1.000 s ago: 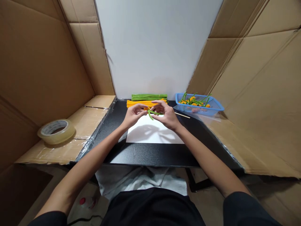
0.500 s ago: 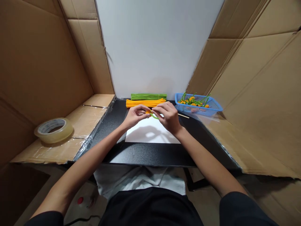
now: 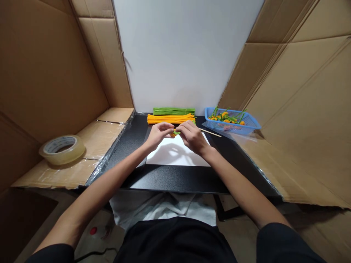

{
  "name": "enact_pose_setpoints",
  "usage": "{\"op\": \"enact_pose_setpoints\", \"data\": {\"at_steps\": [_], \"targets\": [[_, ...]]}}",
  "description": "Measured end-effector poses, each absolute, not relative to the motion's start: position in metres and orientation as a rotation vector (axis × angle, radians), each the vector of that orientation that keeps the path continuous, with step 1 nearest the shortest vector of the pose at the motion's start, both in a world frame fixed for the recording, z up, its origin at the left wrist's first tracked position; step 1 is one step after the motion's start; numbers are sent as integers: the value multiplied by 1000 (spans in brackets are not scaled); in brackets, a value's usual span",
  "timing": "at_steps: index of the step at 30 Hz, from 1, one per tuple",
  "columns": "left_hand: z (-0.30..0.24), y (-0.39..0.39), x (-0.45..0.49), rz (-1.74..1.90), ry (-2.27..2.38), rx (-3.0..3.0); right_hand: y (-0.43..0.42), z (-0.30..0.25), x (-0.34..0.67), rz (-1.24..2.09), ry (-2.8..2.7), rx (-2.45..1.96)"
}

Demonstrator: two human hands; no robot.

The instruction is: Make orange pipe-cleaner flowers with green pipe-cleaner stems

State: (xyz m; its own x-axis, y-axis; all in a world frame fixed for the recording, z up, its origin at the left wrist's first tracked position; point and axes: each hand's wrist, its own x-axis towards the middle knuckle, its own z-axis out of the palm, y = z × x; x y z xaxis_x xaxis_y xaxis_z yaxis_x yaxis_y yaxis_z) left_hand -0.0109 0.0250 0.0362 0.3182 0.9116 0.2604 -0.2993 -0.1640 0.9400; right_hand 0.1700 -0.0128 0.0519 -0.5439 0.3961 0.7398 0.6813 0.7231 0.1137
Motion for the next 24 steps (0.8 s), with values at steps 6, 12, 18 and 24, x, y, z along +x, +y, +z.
{"op": "enact_pose_setpoints", "data": {"at_steps": [6, 12, 18, 24], "targets": [[36, 19, -2, 1271, 648, 1108, -9, 49, 169, -473, -2225, -783], [33, 20, 0, 1266, 661, 1061, -5, 44, 168, -352, -2162, -783], [35, 30, -14, 1329, 479, 1519, -11, 40, 159, -242, -1884, -868], [38, 28, -22, 1250, 499, 1768, -15, 41, 162, -446, -1818, -861]]}}
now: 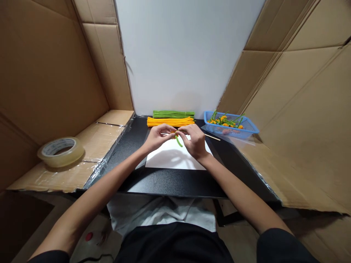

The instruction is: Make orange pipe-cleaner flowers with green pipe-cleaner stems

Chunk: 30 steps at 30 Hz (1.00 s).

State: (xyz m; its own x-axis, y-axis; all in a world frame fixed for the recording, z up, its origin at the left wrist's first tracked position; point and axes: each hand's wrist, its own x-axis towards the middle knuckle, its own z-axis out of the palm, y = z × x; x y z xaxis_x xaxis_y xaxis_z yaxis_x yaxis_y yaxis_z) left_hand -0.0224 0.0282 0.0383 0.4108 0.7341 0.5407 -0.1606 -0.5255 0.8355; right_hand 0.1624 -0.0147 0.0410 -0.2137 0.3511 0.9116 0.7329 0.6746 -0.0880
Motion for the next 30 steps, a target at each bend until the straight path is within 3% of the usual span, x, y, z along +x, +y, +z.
{"op": "enact_pose_setpoints", "data": {"at_steps": [8, 17, 22, 30], "targets": [[41, 23, -15, 1196, 535, 1572, -13, 36, 166, -584, -1852, -977], [32, 19, -2, 1517, 654, 1303, -21, 31, 145, -164, -1755, -986], [30, 18, -4, 1521, 659, 1501, -21, 34, 144, 20, -1676, -982], [31, 11, -6, 1570, 689, 1778, -18, 36, 148, -96, -1578, -1051]]}}
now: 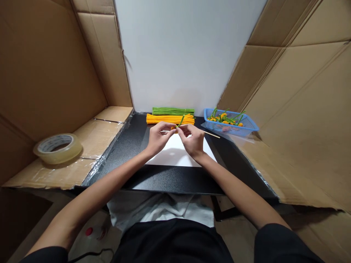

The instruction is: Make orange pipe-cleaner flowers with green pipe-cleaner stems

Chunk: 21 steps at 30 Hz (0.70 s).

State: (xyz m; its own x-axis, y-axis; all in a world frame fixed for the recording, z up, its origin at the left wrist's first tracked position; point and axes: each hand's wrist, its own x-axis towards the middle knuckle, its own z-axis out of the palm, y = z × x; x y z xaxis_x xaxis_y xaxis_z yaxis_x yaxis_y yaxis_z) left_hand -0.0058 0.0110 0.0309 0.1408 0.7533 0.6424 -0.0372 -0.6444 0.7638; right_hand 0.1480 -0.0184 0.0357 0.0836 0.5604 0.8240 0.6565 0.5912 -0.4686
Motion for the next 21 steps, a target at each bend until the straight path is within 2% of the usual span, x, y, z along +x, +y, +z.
{"op": "enact_pose_setpoints", "data": {"at_steps": [8, 21], "targets": [[34, 9, -5, 1554, 710, 1736, -21, 35, 146, -197, -1612, -1015], [37, 21, -8, 1455, 655, 1405, -13, 41, 158, 242, -1720, -923]]}}
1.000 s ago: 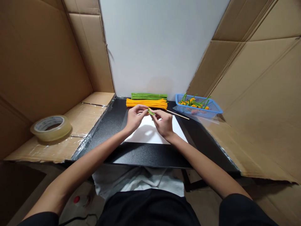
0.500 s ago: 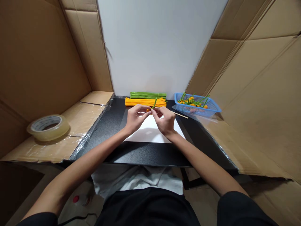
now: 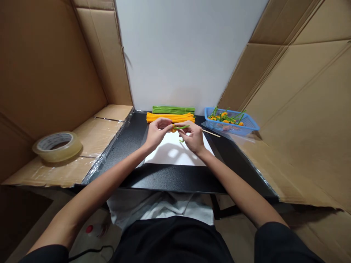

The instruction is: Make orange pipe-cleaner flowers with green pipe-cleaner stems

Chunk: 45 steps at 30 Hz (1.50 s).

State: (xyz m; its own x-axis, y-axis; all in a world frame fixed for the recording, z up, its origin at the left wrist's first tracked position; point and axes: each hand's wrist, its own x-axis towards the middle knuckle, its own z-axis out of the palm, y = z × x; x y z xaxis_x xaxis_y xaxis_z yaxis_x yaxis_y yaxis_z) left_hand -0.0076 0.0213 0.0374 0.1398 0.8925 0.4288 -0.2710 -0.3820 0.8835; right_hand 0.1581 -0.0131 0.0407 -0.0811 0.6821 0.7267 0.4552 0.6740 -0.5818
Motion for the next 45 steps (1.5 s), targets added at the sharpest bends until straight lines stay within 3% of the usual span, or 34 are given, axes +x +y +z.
{"op": "enact_pose_setpoints", "data": {"at_steps": [7, 23, 31, 45], "targets": [[38, 17, -4, 1185, 591, 1268, -16, 43, 156, 32, -1727, -924], [38, 23, -1, 1273, 675, 1068, -9, 48, 158, 208, -1925, -939], [35, 28, -8, 1293, 615, 1238, -6, 47, 162, 325, -1906, -940], [34, 27, -15, 1249, 501, 1659, -12, 47, 166, -281, -1768, -987]]}}
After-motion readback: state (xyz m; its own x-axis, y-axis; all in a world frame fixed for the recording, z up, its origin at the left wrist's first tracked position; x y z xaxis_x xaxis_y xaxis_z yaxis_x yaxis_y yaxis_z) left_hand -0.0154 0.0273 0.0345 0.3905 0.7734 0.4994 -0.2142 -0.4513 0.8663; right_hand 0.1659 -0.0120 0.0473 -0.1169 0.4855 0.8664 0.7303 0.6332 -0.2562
